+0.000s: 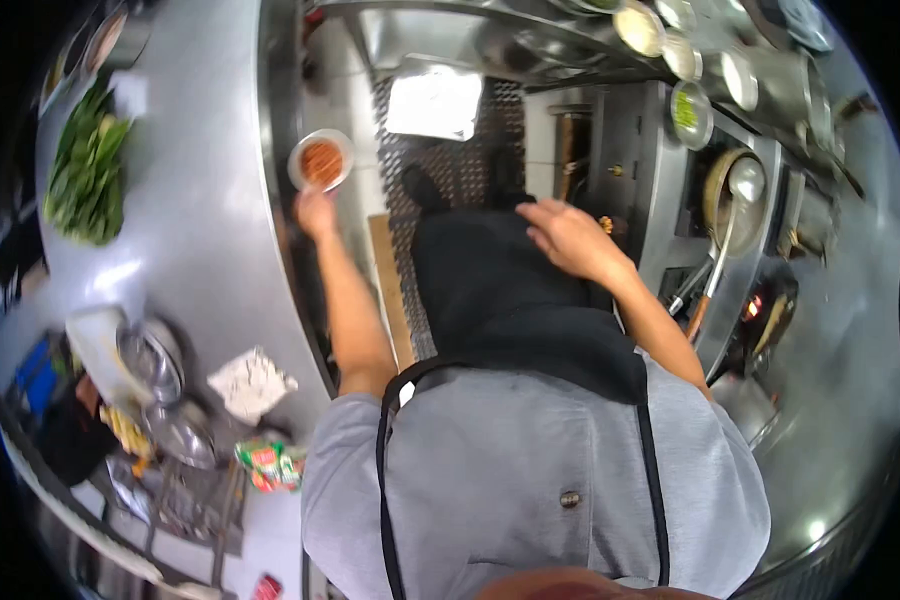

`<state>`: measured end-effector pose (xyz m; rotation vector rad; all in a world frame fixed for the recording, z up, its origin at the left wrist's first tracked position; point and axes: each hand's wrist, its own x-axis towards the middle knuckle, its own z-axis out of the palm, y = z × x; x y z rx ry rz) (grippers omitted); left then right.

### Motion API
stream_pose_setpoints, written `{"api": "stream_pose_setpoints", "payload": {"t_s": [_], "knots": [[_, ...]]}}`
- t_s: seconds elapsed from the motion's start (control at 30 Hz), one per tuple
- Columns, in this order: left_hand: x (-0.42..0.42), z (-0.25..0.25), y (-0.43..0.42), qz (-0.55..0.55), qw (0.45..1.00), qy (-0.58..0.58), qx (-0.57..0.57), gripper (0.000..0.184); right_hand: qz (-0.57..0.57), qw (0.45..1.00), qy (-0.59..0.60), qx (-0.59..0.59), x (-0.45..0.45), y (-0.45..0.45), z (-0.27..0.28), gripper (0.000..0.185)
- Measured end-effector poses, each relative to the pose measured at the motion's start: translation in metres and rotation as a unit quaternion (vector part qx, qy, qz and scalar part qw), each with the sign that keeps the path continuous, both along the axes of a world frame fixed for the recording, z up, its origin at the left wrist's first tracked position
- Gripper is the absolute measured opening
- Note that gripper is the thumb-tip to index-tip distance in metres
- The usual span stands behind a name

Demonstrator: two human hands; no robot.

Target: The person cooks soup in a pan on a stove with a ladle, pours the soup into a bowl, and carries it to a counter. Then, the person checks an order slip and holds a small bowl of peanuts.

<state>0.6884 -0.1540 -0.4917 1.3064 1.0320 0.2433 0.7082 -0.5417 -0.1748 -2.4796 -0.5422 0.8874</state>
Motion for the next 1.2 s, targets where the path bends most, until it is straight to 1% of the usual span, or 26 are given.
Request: {"api": "stream_pose_setpoints", "payload": {"t_s": [0.03,0.1,0.13,0.2,0.23,0.3,0.37,0.4,0.43,0.47,0.53,0.57,0.63,0.67,0.73,0.8,0.83,0.87,0.9,0.97,1.0,1.03,1.1,1.13,1.17,1.2], "knots": [[0.003,0.052,-0.036,-0.032,0.999,0.015,0.01,0.015,0.001,0.999,-0.029,0.035,0.008,0.006,-0.005,0.03],[0.001,0.112,-0.08,-0.095,0.994,-0.013,0.058,0.014,0.016,0.993,-0.07,0.091,0.028,0.014,-0.017,0.027],[0.0,0.132,-0.097,-0.085,0.995,-0.009,0.06,0.014,0.025,0.989,-0.091,0.112,0.039,0.02,-0.021,0.026],[-0.002,0.167,-0.128,-0.127,0.99,-0.045,0.05,0.017,0.045,0.983,-0.113,0.139,0.063,0.034,-0.027,0.026],[0.0,0.183,-0.142,-0.114,0.991,-0.047,0.057,0.017,0.073,0.977,-0.143,0.139,0.076,0.042,-0.028,0.024],[0.003,0.213,-0.168,-0.154,0.984,-0.057,0.063,0.019,0.115,0.965,-0.178,0.155,0.092,0.049,-0.028,0.023],[0.006,0.232,-0.19,-0.146,0.978,-0.07,0.131,0.02,0.175,0.945,-0.236,0.146,0.103,0.056,-0.031,0.018],[0.008,0.245,-0.203,-0.136,0.983,-0.048,0.115,0.019,0.189,0.936,-0.262,0.142,0.105,0.055,-0.029,0.014],[0.012,0.258,-0.214,-0.122,0.987,-0.028,0.102,0.018,0.229,0.922,-0.285,0.129,0.107,0.049,-0.031,0.016],[0.012,0.252,-0.224,-0.131,0.978,-0.007,0.165,0.017,0.233,0.918,-0.299,0.116,0.108,0.043,-0.038,0.017],[0.016,0.238,-0.242,-0.128,0.952,-0.01,0.279,0.015,0.245,0.909,-0.324,0.089,0.105,0.036,-0.049,0.016],[0.02,0.239,-0.255,-0.126,0.936,-0.036,0.325,0.016,0.25,0.907,-0.332,0.068,0.105,0.03,-0.053,0.015],[0.023,0.24,-0.277,-0.124,0.938,-0.002,0.323,0.017,0.283,0.895,-0.344,0.026,0.107,0.014,-0.063,0.014],[0.023,0.241,-0.287,-0.116,0.942,0.021,0.314,0.018,0.291,0.889,-0.351,0.033,0.107,0.007,-0.07,0.014],[0.019,0.239,-0.303,-0.115,0.945,0.038,0.304,0.018,0.306,0.905,-0.294,0.034,0.109,-0.005,-0.078,0.015],[0.015,0.236,-0.311,-0.112,0.945,0.03,0.307,0.019,0.362,0.894,-0.26,0.04,0.111,-0.019,-0.076,0.011],[0.014,0.235,-0.314,-0.134,0.941,0.052,0.306,0.019,0.383,0.894,-0.23,0.039,0.112,-0.024,-0.079,0.011],[0.015,0.233,-0.317,-0.155,0.937,0.074,0.304,0.019,0.368,0.902,-0.219,0.05,0.111,-0.027,-0.084,0.01],[0.016,0.229,-0.319,-0.148,0.938,0.071,0.307,0.019,0.374,0.898,-0.225,0.052,0.113,-0.031,-0.091,0.01],[0.015,0.222,-0.321,-0.141,0.95,0.073,0.268,0.02,0.305,0.919,-0.193,0.158,0.118,-0.035,-0.104,0.011],[0.014,0.228,-0.321,-0.143,0.943,0.075,0.29,0.02,0.281,0.934,-0.166,0.144,0.122,-0.034,-0.087,0.016],[0.013,0.231,-0.322,-0.122,0.946,0.082,0.29,0.02,0.269,0.938,-0.144,0.167,0.125,-0.033,-0.08,0.018],[0.009,0.237,-0.32,-0.127,0.947,0.063,0.29,0.022,0.256,0.934,-0.046,0.245,0.136,-0.034,-0.083,0.015],[0.004,0.233,-0.319,-0.123,0.947,0.071,0.289,0.023,0.196,0.938,0.11,0.264,0.14,-0.034,-0.084,0.014],[0.001,0.229,-0.319,-0.107,0.946,0.078,0.297,0.023,0.127,0.918,0.261,0.269,0.141,-0.033,-0.086,0.014],[-0.003,0.232,-0.319,-0.099,0.945,0.077,0.301,0.023,0.056,0.88,0.353,0.313,0.134,-0.031,-0.066,0.017]]}}
